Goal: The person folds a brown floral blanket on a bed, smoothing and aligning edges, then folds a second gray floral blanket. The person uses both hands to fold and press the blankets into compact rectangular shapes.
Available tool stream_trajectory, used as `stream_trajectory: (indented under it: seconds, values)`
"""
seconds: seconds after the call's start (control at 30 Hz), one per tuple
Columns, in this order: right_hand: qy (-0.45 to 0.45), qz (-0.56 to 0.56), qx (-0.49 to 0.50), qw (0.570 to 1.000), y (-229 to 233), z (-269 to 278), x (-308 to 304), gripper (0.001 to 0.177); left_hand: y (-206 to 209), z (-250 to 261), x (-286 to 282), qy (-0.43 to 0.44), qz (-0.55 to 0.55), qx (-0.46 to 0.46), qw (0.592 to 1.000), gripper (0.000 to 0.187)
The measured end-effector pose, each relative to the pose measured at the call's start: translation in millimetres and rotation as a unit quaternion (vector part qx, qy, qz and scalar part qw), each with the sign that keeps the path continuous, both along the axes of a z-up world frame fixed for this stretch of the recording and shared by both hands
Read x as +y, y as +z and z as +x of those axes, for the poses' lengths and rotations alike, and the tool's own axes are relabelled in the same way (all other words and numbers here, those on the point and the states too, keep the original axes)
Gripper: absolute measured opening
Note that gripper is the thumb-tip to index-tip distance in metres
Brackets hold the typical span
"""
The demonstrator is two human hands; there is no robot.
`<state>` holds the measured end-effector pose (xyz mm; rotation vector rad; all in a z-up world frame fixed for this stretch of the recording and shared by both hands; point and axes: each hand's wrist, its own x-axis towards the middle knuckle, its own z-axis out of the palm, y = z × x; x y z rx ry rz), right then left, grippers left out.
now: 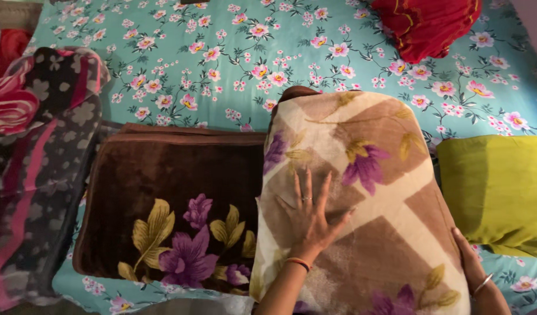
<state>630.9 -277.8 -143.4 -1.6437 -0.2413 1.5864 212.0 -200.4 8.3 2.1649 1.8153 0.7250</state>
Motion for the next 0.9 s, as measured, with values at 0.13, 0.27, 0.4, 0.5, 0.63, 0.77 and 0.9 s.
stream_trajectory:
  seconds: [0.13, 0.27, 0.4, 0.5, 0.63, 0.77, 0.9]
  values:
    - [0.001, -0.022, -0.002, 1.0, 19, -12, -5, 0.063, -1, -21, 3, 0.005, -0.014, -0.027, 1.0, 0.098]
    - [0.037, 0.034, -0.136, 0.989, 58, -38, 0, 0.057, 3, -51, 8, -0.012, -0.033, -0.077, 0.996, 0.099]
    - [0.087, 0.042, -0.268, 0.959, 110, -82, 5, 0.058, 2, -86, 11, -0.016, -0.05, -0.105, 0.993, 0.094]
    - [0.123, 0.086, -0.338, 0.929, 157, -124, 12, 0.058, -3, -111, 17, -0.015, -0.017, -0.153, 0.988, 0.085]
    - [0.146, 0.132, -0.33, 0.923, 217, -193, 17, 0.055, -19, -155, 19, -0.044, -0.023, -0.284, 0.958, 0.074]
    - [0.191, 0.134, -0.296, 0.926, 255, -256, 26, 0.045, -40, -209, 27, -0.077, 0.021, -0.382, 0.921, 0.064]
    - [0.409, 0.145, -0.37, 0.821, 279, -328, 60, 0.033, -50, -260, 32, -0.091, -0.006, -0.453, 0.887, 0.066]
